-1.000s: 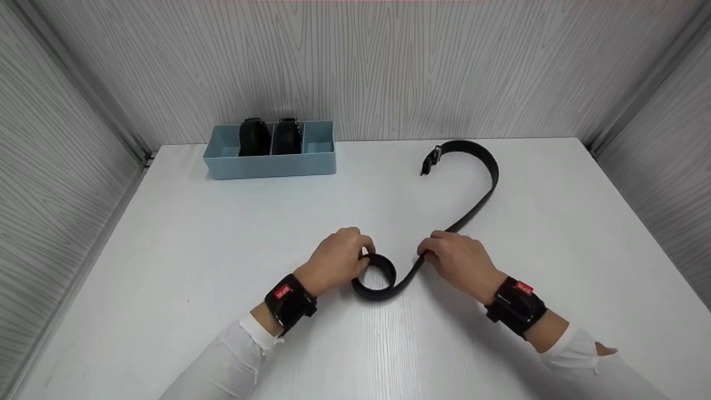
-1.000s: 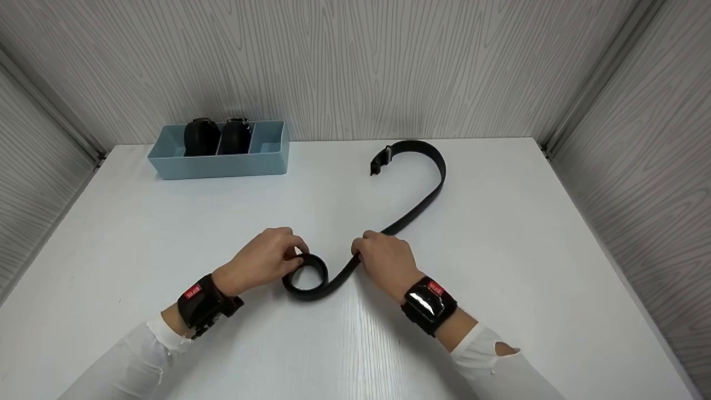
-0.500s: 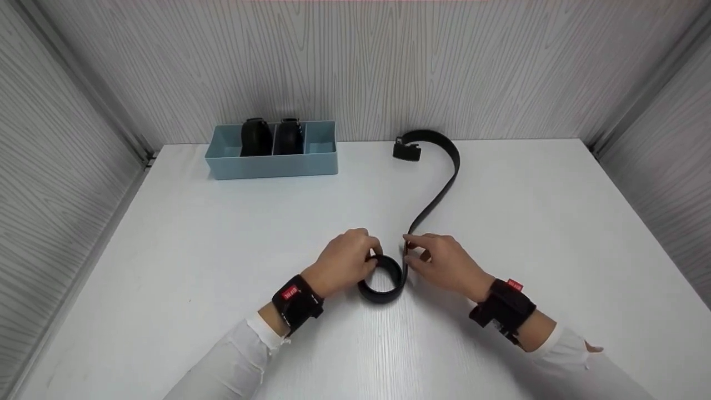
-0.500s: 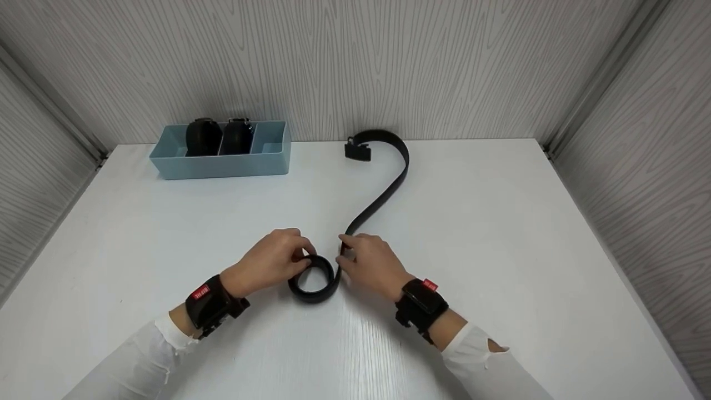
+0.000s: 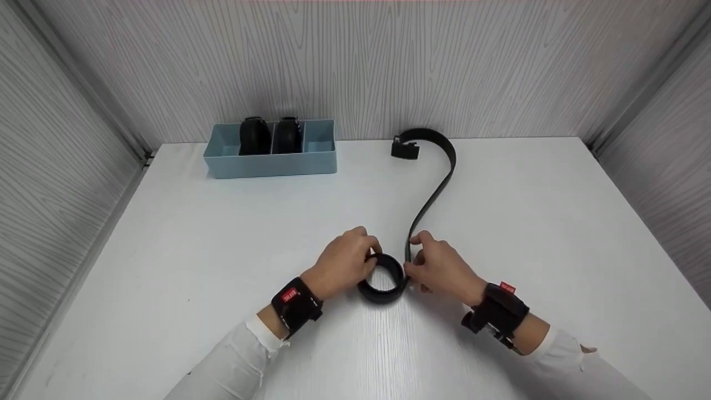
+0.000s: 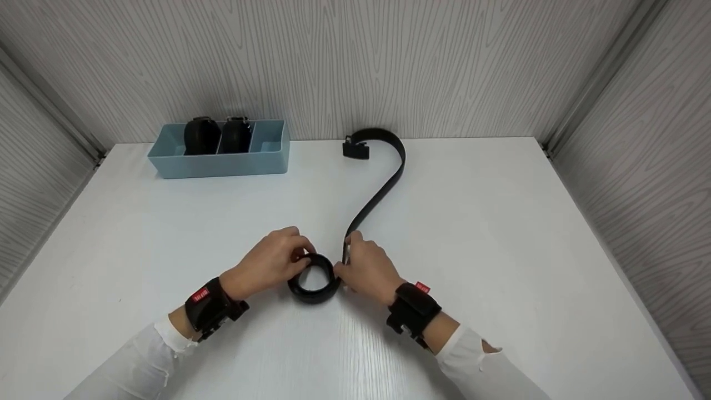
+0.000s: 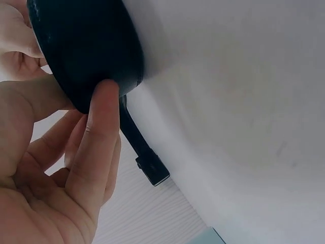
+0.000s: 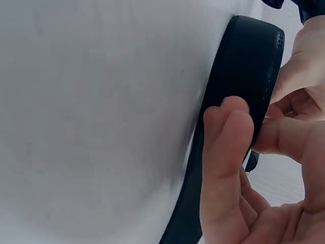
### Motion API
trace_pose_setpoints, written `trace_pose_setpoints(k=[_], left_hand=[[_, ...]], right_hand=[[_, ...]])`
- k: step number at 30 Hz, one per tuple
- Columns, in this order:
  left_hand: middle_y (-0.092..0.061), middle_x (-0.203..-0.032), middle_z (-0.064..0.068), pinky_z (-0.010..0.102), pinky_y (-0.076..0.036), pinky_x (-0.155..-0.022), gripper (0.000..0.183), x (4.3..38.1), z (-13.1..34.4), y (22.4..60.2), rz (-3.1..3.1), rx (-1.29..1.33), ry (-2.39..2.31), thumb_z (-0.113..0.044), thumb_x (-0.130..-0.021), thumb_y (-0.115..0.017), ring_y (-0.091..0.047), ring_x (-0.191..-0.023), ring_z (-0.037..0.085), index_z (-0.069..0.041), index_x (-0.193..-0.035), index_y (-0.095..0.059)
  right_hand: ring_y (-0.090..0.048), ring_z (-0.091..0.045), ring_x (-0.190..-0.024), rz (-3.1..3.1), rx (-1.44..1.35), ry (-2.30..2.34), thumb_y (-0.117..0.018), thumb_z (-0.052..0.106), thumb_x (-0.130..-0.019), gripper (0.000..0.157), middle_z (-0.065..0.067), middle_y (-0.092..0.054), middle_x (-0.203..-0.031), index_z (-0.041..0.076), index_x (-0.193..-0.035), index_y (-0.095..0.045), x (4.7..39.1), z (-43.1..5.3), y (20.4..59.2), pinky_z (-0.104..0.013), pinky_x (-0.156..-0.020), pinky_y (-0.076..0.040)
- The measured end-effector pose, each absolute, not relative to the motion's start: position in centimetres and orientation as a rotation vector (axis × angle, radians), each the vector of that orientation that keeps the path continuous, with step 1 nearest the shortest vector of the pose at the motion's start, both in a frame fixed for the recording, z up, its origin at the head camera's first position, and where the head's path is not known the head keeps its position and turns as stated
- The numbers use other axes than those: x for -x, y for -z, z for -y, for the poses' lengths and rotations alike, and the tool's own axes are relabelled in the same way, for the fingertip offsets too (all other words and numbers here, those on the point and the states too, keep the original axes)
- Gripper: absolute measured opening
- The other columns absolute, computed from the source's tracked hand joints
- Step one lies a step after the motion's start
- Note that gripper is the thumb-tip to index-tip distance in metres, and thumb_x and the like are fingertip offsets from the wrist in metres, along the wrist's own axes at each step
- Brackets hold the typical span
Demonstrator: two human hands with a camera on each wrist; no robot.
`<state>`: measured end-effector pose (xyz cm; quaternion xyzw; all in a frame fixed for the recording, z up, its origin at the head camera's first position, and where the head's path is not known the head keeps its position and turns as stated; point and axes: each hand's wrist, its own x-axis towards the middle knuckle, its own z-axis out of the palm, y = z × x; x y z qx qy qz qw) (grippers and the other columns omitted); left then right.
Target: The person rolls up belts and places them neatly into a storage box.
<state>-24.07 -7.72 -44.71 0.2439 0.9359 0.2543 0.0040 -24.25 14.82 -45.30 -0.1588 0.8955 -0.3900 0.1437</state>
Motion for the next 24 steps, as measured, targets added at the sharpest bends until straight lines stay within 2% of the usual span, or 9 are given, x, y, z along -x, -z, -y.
trace_pose_setpoints(k=[5, 14, 17, 24], left_hand=[[-0.063, -0.093, 0.008, 0.035, -0.051, -0.075, 0.013, 23.9, 8.2, 44.6, -2.932, -0.831, -0.824, -0.001, -0.091, -0.072, -0.059, -0.084, 0.02, -0.004, -0.101, -0.079], [-0.063, -0.094, 0.007, 0.034, -0.052, -0.076, 0.014, 23.6, 7.8, 44.6, -2.892, -0.974, -0.83, 0.001, -0.091, -0.073, -0.061, -0.087, 0.02, -0.005, -0.102, -0.08], [-0.063, -0.093, 0.006, 0.032, -0.052, -0.076, 0.012, 23.6, 7.2, 45.0, -2.908, -0.952, -0.824, -0.001, -0.091, -0.074, -0.061, -0.086, 0.019, -0.005, -0.101, -0.08], [-0.061, -0.086, 0.003, 0.029, -0.047, -0.069, 0.006, 23.5, 6.6, 45.5, -2.955, -0.894, -0.894, -0.001, -0.089, -0.076, -0.058, -0.08, 0.016, -0.006, -0.092, -0.077]], right_hand=[[-0.068, -0.015, -0.057, -2.654, 0.498, 1.069, -0.068, 0.007, -0.09, 0.048, -0.004, -0.072, -0.082, -0.007, -0.134, -0.053, 24.5, -15.1, 45.1, -0.031, -0.056, -0.055], [-0.068, -0.014, -0.06, -2.668, 0.616, 1.144, -0.067, 0.002, -0.09, 0.045, -0.002, -0.074, -0.075, -0.009, -0.133, -0.062, 25.1, -16.1, 45.5, -0.026, -0.054, -0.052], [-0.07, -0.014, -0.065, -2.645, 0.624, 1.203, -0.068, 0.004, -0.092, 0.045, -0.005, -0.076, -0.082, -0.01, -0.135, -0.062, 25.0, -15.9, 45.9, -0.026, -0.057, -0.055], [-0.074, -0.019, -0.075, -2.492, 0.52, 1.37, -0.066, 0.009, -0.098, 0.029, -0.014, -0.075, -0.104, -0.007, -0.122, -0.069, 24.2, -15.4, 45.9, -0.032, -0.065, -0.06]])
